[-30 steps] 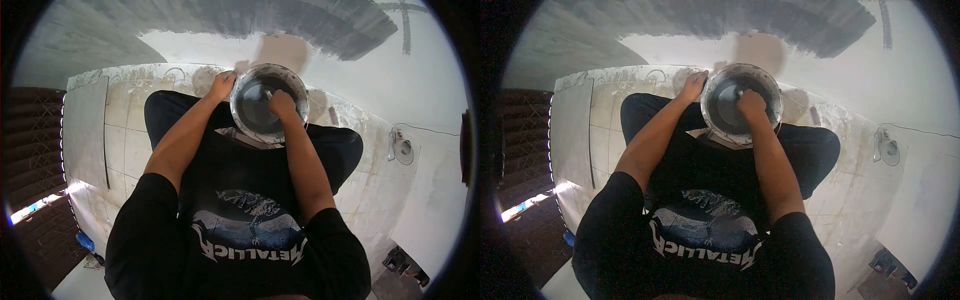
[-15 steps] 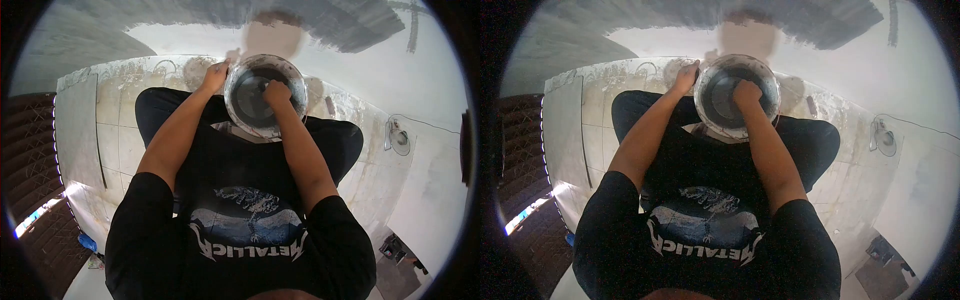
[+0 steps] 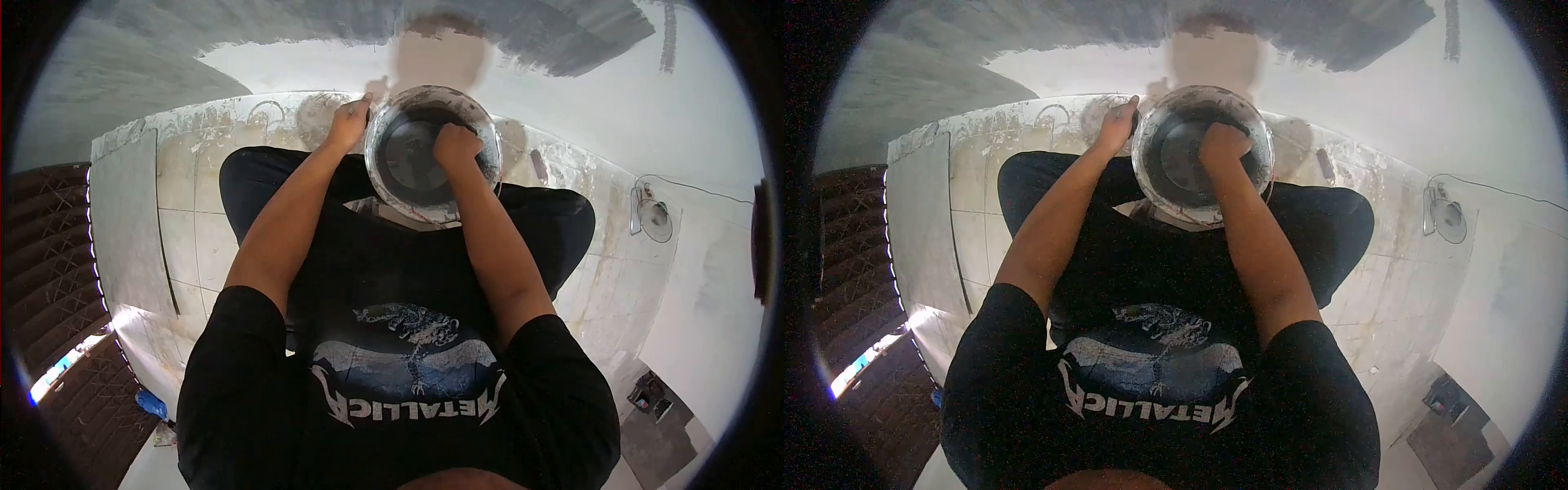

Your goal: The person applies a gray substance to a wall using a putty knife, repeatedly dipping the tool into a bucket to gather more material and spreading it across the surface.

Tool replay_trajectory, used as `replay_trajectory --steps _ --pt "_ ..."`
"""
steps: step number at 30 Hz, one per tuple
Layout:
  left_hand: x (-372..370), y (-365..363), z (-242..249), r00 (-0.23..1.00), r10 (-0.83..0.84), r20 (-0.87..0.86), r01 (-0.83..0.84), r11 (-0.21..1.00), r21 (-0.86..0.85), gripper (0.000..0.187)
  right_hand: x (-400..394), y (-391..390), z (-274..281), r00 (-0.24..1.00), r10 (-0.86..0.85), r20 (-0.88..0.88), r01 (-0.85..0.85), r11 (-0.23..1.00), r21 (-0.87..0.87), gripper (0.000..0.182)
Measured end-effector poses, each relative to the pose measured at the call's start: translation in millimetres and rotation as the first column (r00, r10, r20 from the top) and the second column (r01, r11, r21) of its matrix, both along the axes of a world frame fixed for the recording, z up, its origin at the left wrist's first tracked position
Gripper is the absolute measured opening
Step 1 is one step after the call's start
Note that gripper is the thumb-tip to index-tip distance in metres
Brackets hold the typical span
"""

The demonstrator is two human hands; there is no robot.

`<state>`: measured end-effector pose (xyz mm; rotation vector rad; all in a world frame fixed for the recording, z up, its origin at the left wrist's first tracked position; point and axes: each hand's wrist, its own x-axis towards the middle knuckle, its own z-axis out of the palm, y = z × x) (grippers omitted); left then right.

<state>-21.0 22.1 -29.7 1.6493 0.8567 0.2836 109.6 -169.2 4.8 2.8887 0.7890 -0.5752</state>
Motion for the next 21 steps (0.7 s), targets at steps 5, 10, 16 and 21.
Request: replay_trajectory --steps 5,10,16,21 --pt "1.4 -3.8 8.3 1.0 0.029 -0.011 -0.029 1.0 0.003 0.053 -3.4 -0.5 -10.7 1.0 -0.004 0.022 0.002 0.996 0.085 0.023" --pt "0.7 0.0 4.5 1.0 -0.008 -0.008 0.008 0.999 -0.039 0.053 -10.1 8.9 18.5 0.999 -0.028 0.018 0.027 0.999 0.045 0.02" --pt "0.7 -1.9 0.9 1.0 0.014 -0.016 -0.014 1.0 0.007 0.053 -8.0 -1.5 -20.1 0.997 0.064 0.035 -0.069 0.98 0.188 0.019" --pt "2.6 1.1 -2.2 0.999 0.046 0.023 -0.046 0.999 0.017 0.061 -11.7 3.3 -4.4 0.994 0.082 -0.077 -0.07 0.986 0.155 0.023"
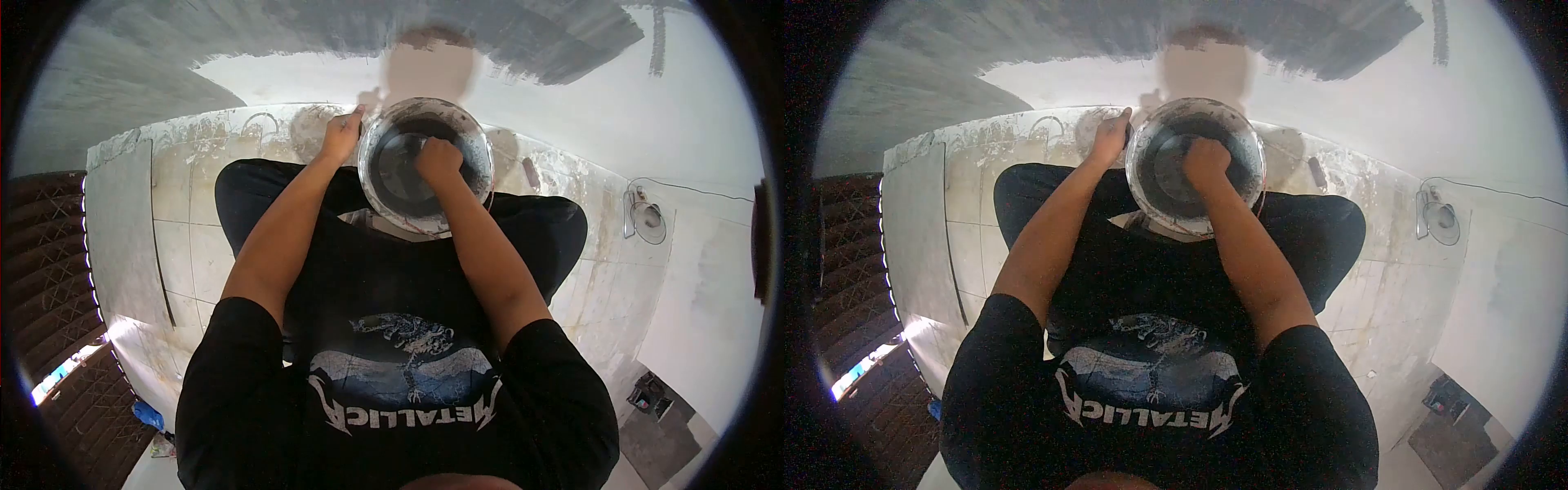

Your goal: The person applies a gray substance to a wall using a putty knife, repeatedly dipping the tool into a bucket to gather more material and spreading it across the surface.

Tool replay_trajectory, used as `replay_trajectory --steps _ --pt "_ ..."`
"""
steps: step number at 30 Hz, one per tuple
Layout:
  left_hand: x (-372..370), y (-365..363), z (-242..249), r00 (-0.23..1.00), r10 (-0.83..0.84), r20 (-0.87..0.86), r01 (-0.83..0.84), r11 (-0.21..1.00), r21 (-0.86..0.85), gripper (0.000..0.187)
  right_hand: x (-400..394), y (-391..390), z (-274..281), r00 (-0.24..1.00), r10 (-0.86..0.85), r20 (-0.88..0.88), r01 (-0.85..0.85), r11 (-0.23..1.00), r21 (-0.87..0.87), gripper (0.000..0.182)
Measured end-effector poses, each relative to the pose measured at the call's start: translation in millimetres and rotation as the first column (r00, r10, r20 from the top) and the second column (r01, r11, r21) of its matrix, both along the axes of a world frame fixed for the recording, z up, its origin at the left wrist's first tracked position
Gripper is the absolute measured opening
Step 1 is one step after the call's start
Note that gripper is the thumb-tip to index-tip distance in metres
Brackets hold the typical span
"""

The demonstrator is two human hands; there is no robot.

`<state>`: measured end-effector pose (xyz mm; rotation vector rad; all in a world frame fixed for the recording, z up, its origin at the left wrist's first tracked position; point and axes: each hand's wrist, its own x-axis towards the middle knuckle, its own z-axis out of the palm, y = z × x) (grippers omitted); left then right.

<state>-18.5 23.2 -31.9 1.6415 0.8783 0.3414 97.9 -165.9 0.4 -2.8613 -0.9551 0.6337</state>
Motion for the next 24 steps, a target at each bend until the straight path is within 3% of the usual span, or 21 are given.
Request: replay_trajectory --steps 3,6,12,15,20,24 --pt "-0.1 1.2 -0.4 1.0 0.02 0.003 -0.02 1.0 -0.021 0.061 -1.7 3.7 20.2 0.998 -0.048 -0.044 0.045 0.997 -0.07 0.026" --pt "-0.7 1.3 -0.8 1.0 0.019 0.007 -0.019 0.999 -0.038 0.061 -0.9 -1.4 18.6 0.998 0.055 0.011 -0.054 0.998 -0.041 0.027" --pt "-2.1 -0.7 -0.3 1.0 0.009 -0.002 -0.009 0.999 -0.044 0.063 -6.5 -4.0 -15.9 1.0 0.018 -0.023 -0.015 0.993 0.119 0.026" --pt "0.9 2.9 -2.8 1.0 0.026 -0.003 -0.026 0.998 -0.048 0.063 -3.2 -0.6 -4.8 0.998 0.004 -0.065 -0.001 0.999 0.038 0.03" --pt "-1.9 -0.2 10.2 0.998 0.043 -0.036 -0.047 0.992 -0.113 0.052 2.9 -0.8 2.6 0.997 -0.025 -0.078 0.028 0.999 0.043 0.032" --pt "-0.2 0.3 6.7 0.999 0.043 -0.021 -0.045 0.993 -0.114 0.054 2.9 0.4 9.3 0.996 -0.056 -0.063 0.058 0.998 0.026 0.029"
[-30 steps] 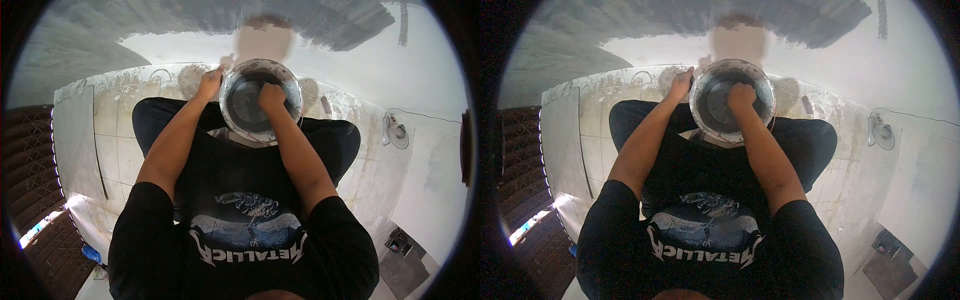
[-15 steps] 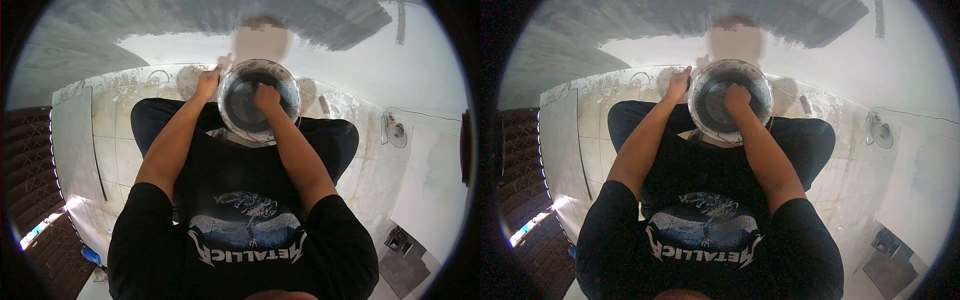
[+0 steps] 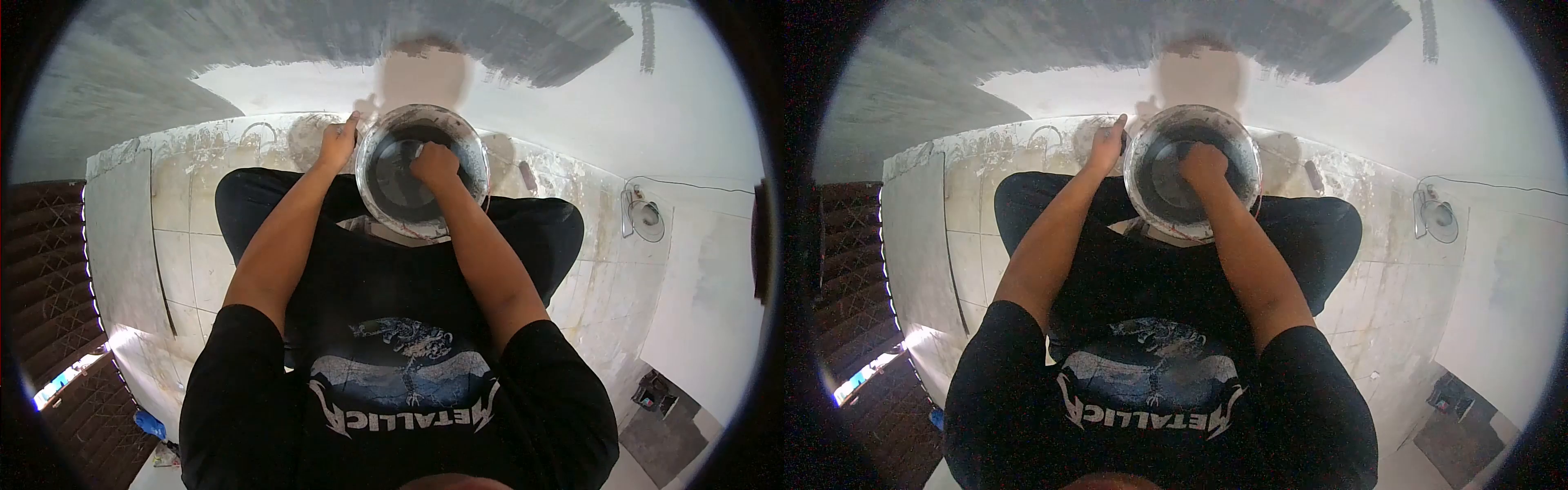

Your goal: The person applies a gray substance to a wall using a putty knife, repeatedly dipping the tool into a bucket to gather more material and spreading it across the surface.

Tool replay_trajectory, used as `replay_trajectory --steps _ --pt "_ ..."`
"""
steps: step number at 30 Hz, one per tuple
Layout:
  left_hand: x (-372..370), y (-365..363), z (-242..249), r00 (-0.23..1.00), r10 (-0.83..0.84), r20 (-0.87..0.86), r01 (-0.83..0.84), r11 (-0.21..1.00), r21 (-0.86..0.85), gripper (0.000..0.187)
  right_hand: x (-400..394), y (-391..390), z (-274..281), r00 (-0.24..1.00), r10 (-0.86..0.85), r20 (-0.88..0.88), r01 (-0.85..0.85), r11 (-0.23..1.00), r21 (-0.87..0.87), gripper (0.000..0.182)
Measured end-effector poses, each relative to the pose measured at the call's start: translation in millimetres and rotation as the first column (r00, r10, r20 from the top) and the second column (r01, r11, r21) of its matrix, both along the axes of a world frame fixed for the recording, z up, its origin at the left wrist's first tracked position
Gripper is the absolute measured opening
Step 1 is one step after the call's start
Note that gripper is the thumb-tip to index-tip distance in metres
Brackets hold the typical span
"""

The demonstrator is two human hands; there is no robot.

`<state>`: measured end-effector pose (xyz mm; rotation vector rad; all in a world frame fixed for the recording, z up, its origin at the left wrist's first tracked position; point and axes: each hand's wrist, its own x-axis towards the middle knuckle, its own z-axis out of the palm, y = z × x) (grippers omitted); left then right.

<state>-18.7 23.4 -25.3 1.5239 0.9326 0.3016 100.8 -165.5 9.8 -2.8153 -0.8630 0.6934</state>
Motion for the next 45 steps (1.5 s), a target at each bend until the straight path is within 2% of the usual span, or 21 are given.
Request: replay_trajectory --steps 11,15,20,23,26,27,29,32,35,39,41,45 --pt "-1.3 5.7 -15.5 0.999 -0.046 0.025 0.044 0.998 0.045 0.056 2.1 -3.4 -1.3 0.998 -0.001 0.063 -0.004 0.997 0.074 0.034" --pt "-3.4 -2.0 5.8 0.984 -0.175 0.039 0.173 0.984 0.053 0.049 2.7 -1.7 -4.4 0.993 0.037 0.108 -0.051 0.991 0.123 0.04" --pt "-2.3 2.9 -6.2 0.982 -0.176 0.072 0.176 0.984 0.001 0.044 8.0 2.7 0.7 0.996 -0.021 0.089 0.011 0.994 0.108 0.047" --pt "-0.5 -6.4 8.4 0.991 -0.082 0.104 0.079 0.997 0.026 0.055 13.6 -0.4 3.7 0.998 -0.041 0.043 0.037 0.996 0.085 0.049" --pt "0.1 -10.5 12.0 0.986 -0.091 0.142 0.092 0.996 -0.006 0.054 16.5 -2.1 5.2 0.997 -0.072 -0.021 0.072 0.996 0.042 0.052" --pt "-0.4 -6.6 5.8 0.982 -0.158 0.105 0.155 0.987 0.039 0.05 16.8 -2.6 5.3 0.996 -0.085 -0.041 0.086 0.996 0.028 0.053" --pt "-2.6 4.3 -13.0 0.959 -0.284 0.02 0.28 0.953 0.119 0.041 17.5 -3.9 4.7 0.996 -0.069 -0.057 0.069 0.998 -0.006 0.052" --pt "-3.0 1.9 -12.9 0.946 -0.325 0.016 0.317 0.931 0.182 0.043 15.0 -4.5 8.0 0.996 -0.057 -0.069 0.053 0.997 -0.047 0.046" --pt "-1.2 -2.6 -12.7 0.96 -0.267 0.082 0.251 0.954 0.164 0.052 14.4 -5.6 -3.1 0.996 -0.067 -0.059 0.065 0.998 -0.025 0.039" --pt "-1.3 -2.0 -14.2 0.963 -0.255 0.091 0.24 0.959 0.151 0.052 18.3 -4.4 -5.6 0.997 -0.034 -0.066 0.035 0.999 0.016 0.034" --pt "-1.9 -0.1 -21.6 0.961 -0.243 0.129 0.226 0.965 0.134 0.05 12.1 -4.0 -16.7 0.994 0.046 -0.103 -0.044 0.999 0.03 0.032" --pt "-6.9 -11.4 -1.3 0.954 -0.292 0.07 0.267 0.931 0.248 0.041 -7.8 -5.5 -71.5 0.966 0.186 -0.182 -0.169 0.98 0.101 0.029"
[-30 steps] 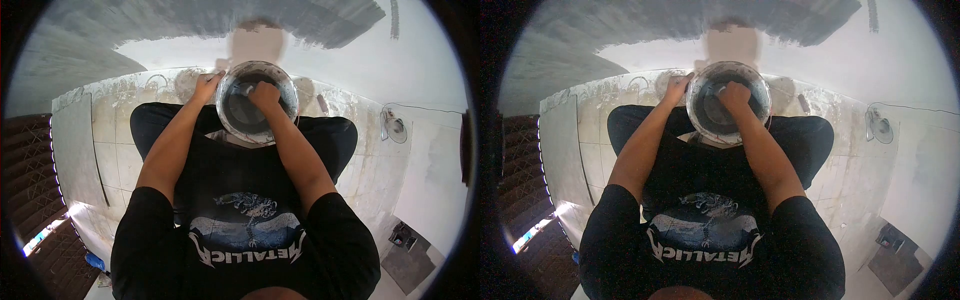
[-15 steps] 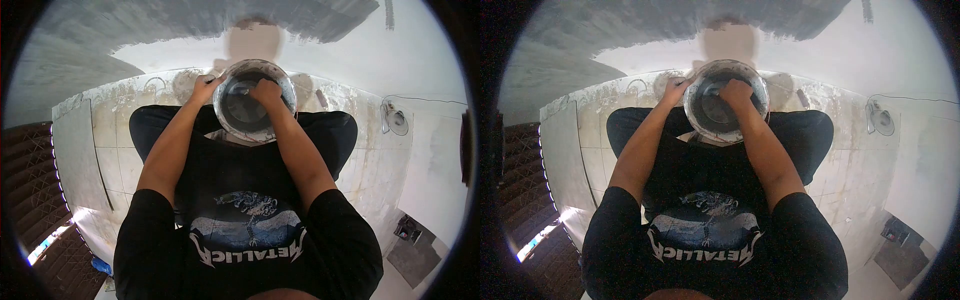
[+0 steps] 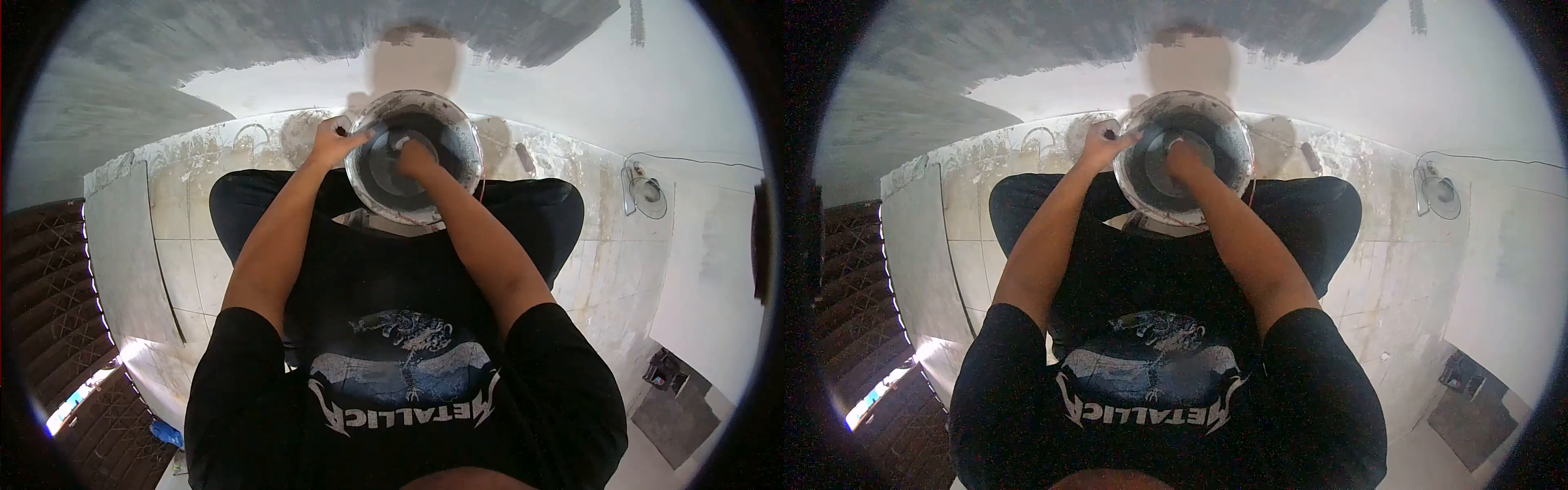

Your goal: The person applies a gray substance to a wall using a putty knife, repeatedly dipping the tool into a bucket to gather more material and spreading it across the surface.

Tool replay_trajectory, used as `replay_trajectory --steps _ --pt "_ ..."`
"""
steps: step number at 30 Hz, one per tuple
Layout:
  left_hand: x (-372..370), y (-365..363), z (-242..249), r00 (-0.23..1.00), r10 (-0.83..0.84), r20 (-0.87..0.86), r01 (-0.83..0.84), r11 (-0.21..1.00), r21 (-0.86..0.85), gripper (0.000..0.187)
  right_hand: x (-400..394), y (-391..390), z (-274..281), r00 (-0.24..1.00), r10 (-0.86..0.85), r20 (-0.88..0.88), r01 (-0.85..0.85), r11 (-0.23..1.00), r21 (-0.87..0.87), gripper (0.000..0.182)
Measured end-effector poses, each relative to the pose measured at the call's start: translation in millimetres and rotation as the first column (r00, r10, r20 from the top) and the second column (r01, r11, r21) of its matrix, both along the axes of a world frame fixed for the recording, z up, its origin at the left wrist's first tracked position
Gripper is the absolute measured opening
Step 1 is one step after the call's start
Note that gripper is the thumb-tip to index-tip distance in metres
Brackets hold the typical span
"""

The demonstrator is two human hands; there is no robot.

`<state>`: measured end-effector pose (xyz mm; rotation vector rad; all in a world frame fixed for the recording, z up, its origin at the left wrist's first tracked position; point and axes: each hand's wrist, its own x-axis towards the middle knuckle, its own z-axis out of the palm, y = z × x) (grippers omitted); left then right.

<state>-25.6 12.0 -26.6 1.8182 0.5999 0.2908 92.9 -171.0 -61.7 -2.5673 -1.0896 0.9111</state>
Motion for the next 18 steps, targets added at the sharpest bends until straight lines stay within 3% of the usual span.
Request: replay_trajectory --steps 3,6,9,12,15,18 --pt "-1.0 -1.1 9.3 0.999 -0.038 -0.032 0.04 0.996 0.082 0.038 -5.3 -3.8 -7.7 0.992 -0.069 -0.107 0.067 0.998 -0.016 0.031" --pt "-0.2 -1.7 9.9 0.999 -0.043 -0.028 0.046 0.993 0.109 0.037 8.3 4.8 -5.2 0.957 0.191 -0.217 -0.246 0.933 -0.263 0.048" --pt "2.2 1.6 11.9 0.999 -0.037 -0.034 0.041 0.995 0.096 0.04 11.1 4.6 1.2 0.967 0.201 -0.159 -0.23 0.953 -0.196 0.037" --pt "-0.1 -0.1 16.7 0.999 -0.033 -0.04 0.038 0.992 0.12 0.047 29.9 9.0 74.1 0.946 0.285 -0.153 -0.303 0.946 -0.111 0.033" --pt "0.0 -2.1 15.5 1.0 -0.012 -0.012 0.013 0.999 0.052 0.048 24.9 -8.0 109.8 0.973 -0.232 -0.006 0.231 0.971 -0.053 0.028" --pt "1.1 2.1 8.0 0.999 -0.033 -0.044 0.038 0.99 0.137 0.048 34.8 -22.5 94.7 0.974 -0.223 0.041 0.226 0.969 -0.099 0.027"
